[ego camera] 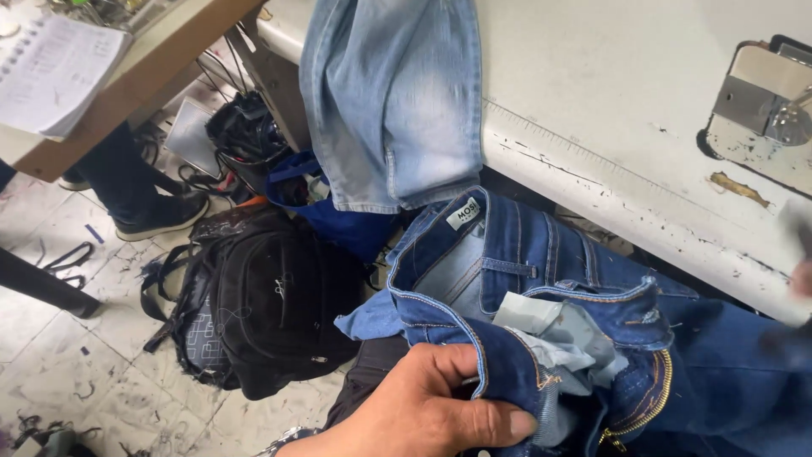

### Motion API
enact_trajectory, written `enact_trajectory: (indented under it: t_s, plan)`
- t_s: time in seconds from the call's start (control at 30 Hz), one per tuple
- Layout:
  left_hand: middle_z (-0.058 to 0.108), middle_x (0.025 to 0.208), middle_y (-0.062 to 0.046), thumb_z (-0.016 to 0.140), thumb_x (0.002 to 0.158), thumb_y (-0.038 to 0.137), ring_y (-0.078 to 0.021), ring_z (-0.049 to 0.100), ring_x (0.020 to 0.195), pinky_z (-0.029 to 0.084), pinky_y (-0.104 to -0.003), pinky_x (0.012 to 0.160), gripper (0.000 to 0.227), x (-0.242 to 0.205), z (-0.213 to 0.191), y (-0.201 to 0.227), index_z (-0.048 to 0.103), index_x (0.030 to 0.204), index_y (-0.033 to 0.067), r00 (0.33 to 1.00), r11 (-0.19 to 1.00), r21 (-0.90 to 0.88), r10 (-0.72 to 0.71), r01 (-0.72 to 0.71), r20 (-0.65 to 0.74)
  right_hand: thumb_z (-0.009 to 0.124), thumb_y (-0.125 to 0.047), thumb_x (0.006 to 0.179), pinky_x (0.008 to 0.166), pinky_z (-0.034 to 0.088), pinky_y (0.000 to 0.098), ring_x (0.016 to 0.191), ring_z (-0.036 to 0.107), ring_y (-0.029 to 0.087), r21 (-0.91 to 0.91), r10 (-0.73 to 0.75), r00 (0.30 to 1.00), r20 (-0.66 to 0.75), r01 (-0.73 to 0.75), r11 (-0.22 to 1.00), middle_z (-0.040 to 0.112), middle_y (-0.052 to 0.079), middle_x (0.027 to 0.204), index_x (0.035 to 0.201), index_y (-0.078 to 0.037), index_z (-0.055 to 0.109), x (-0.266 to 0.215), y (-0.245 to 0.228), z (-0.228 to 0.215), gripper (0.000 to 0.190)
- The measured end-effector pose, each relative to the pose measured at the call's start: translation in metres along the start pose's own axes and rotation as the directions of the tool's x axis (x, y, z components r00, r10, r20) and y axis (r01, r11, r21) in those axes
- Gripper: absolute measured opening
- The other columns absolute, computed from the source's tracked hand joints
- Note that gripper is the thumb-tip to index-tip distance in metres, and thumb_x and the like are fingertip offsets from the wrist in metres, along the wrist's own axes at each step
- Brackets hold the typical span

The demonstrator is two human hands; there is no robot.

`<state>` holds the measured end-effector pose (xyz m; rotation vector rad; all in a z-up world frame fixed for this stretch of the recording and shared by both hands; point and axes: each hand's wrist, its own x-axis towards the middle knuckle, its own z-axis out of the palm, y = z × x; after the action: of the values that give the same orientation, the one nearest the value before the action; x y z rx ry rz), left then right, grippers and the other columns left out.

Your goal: Trimming loose threads from a pair of denim jeans using a small hand tool at a sewing workstation.

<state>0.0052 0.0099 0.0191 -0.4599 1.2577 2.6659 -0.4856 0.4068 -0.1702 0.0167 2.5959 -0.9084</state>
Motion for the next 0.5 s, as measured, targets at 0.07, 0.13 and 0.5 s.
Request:
enact_trajectory:
  t_s: [0.07, 0.13, 0.5]
  plan:
    - [0.067, 0.085, 0.005, 0.077, 0.089, 0.006, -0.0066, 0.06, 0.085, 0.047, -0.023, 0.084, 0.007, 0.002, 0.001, -0.001, 0.073, 0.093, 0.0084, 0.999, 1.0, -0.023, -0.002, 0.003, 0.033, 0.063, -0.007, 0.109, 0.038, 0.05, 0.0728, 0.044, 0.061, 0.068, 0.078, 0.1, 0.994, 0.048, -0.104, 0.992, 0.06, 0.047, 0.064, 0.08, 0.021, 0.06, -0.128, -0.075, 0.033, 0.04]
    - [0.064, 0.084, 0.005, 0.076, 0.09, 0.007, -0.0069, 0.057, 0.083, 0.045, -0.023, 0.083, 0.006, 0.001, 0.001, 0.002, 0.07, 0.092, 0.0095, 0.995, 0.999, -0.02, 0.041, -0.039, 0.09, 0.075, -0.031, 0.075, 0.046, 0.081, 0.0156, 0.043, 0.093, 0.003, 0.149, -0.777, 0.541, 0.323, 0.782, 0.606, 0.084, -0.001, 0.081, 0.087, -0.019, 0.091, -0.275, -0.129, 0.04, 0.023]
    - [0.071, 0.093, 0.002, 0.073, 0.095, 0.006, -0.0044, 0.064, 0.081, 0.05, -0.017, 0.072, 0.019, -0.006, 0.004, 0.009, 0.074, 0.113, 0.0024, 0.977, 0.992, -0.118, -0.011, 0.036, 0.212, 0.098, -0.053, 0.079, 0.065, 0.049, 0.0211, 0.069, 0.059, 0.005, -0.548, 0.037, 0.841, 0.54, 0.319, 0.773, 0.068, -0.008, 0.072, 0.081, -0.027, 0.087, -0.348, -0.265, 0.08, 0.028]
